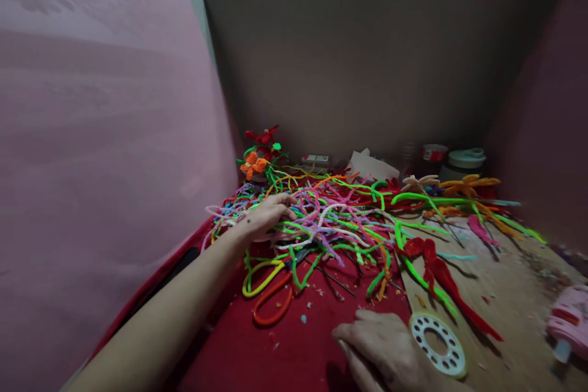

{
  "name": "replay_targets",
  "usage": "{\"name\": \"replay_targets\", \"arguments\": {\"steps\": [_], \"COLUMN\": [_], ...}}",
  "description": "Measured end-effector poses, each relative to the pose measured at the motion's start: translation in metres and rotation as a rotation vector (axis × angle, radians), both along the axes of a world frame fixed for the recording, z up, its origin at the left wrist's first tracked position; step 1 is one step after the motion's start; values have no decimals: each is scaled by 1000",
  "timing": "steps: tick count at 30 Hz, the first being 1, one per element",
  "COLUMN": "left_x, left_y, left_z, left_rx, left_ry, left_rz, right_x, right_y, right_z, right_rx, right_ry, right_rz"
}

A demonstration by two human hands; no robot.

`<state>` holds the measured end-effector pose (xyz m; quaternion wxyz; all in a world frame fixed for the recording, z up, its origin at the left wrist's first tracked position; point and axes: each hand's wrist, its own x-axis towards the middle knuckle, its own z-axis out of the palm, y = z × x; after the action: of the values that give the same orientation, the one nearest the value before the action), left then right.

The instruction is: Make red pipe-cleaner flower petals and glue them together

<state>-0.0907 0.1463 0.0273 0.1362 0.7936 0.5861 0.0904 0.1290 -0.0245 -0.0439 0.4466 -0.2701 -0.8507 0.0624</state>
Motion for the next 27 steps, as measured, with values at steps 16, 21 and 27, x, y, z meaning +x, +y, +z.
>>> {"name": "replay_targets", "arguments": {"steps": [16, 21, 27], "left_x": [12, 15, 14], "left_y": [4, 11, 10], "left_z": [-25, -24, -23], "left_rx": [219, 208, 222], "left_ry": [407, 428, 393], "left_rz": [36, 20, -48], "right_x": [-3, -3, -3], "right_y": [1, 0, 1], "right_z": [-2, -2, -3], "right_rx": [30, 27, 24], "right_ry": [-6, 19, -7], "right_rz": [-8, -13, 10]}}
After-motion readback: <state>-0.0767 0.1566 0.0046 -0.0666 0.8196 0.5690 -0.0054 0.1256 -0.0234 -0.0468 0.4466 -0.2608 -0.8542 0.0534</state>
